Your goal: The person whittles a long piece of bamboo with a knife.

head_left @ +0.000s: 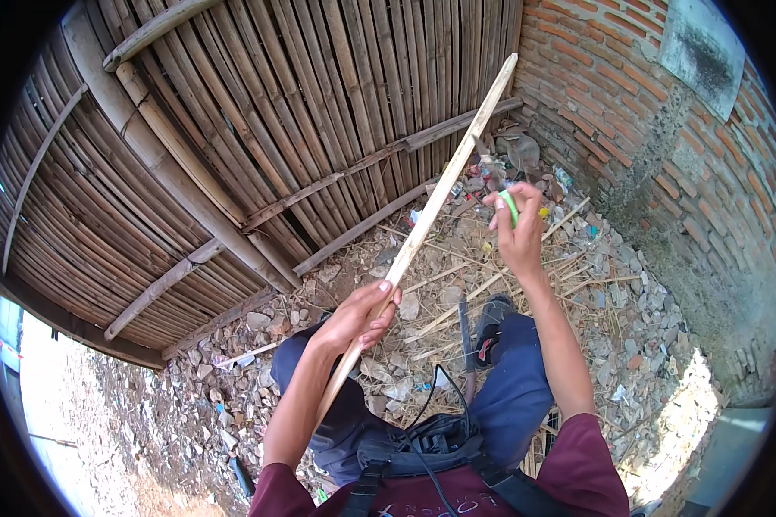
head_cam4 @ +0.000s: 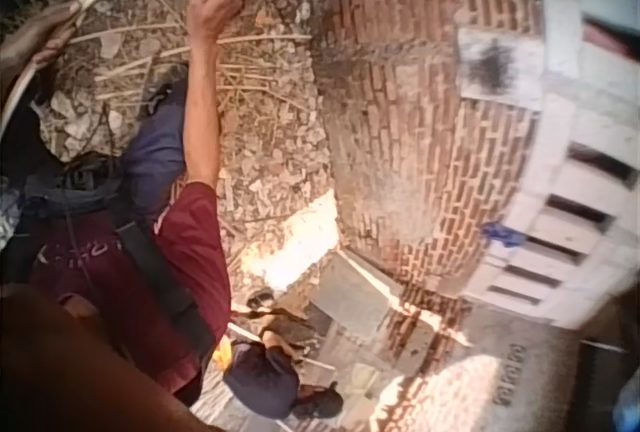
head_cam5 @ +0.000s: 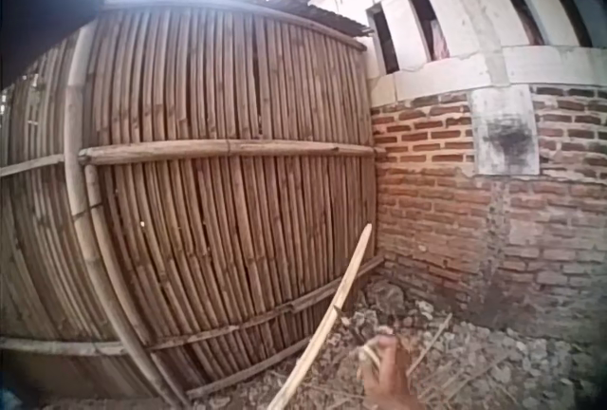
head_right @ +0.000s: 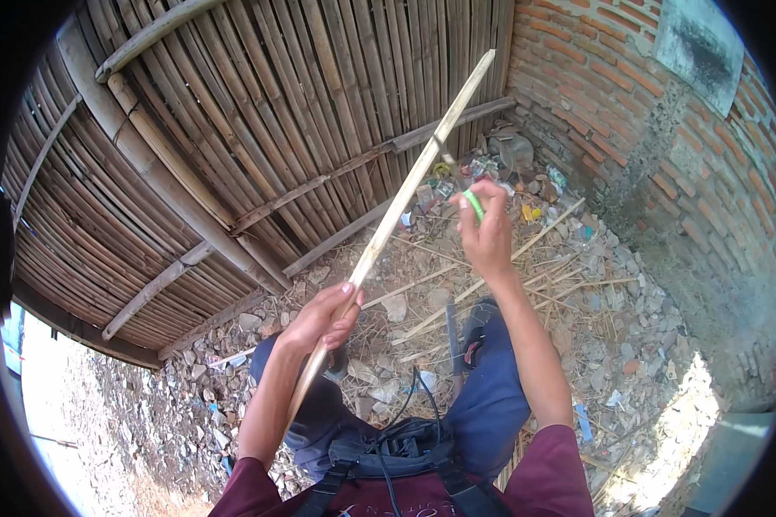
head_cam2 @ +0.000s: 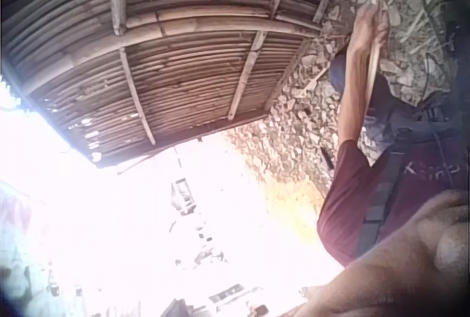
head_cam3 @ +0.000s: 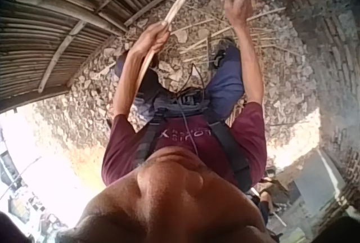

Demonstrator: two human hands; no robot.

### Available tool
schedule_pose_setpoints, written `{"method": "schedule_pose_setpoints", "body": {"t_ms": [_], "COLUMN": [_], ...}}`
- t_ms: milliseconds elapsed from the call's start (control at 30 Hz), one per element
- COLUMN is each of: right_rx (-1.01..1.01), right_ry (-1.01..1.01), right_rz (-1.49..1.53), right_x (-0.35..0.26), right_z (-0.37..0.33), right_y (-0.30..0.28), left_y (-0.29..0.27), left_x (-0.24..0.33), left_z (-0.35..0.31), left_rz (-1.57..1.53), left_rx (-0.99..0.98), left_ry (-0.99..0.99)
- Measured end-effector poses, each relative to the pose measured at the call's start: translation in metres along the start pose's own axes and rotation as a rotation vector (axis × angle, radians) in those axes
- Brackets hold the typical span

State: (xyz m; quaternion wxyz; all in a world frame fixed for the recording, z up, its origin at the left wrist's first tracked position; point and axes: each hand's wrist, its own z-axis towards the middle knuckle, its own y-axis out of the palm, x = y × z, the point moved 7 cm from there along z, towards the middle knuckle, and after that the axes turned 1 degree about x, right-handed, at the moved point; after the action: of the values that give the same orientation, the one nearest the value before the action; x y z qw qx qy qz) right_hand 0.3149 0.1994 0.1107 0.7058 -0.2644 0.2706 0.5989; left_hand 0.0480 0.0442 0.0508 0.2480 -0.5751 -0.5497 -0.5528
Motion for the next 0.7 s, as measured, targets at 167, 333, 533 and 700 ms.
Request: {"method": "schedule_pose_setpoints", "body": {"t_ms": [167,333,533,700], "right_rx": [-0.420,-0.292,-0.429,-0.530], "right_ry": [-0.234,-0.317,-0.119,-0.148], "right_rz": [-0.423,-0.221,-0.271,-0.306], "right_x": [-0.026,-0.037,-0.025,-0.019], "right_z": [-0.028,-0.034,-0.040,-0.045], "right_y": [0.050,0.044,0.060,0.068], "left_y": [-0.011,-0.026,-0.031,-0.023], "left_x": [-0.011,-0.009,-0.018,-0.025], "left_z": [0.002,0.006,0.010,0.023], "left_rz": [-0.030,0.063,0.133,-0.379], "left_rx": [0.089,0.145,0.155,-0.066], "left_ry": [-0.026,0.018,0.008,-0.075]}}
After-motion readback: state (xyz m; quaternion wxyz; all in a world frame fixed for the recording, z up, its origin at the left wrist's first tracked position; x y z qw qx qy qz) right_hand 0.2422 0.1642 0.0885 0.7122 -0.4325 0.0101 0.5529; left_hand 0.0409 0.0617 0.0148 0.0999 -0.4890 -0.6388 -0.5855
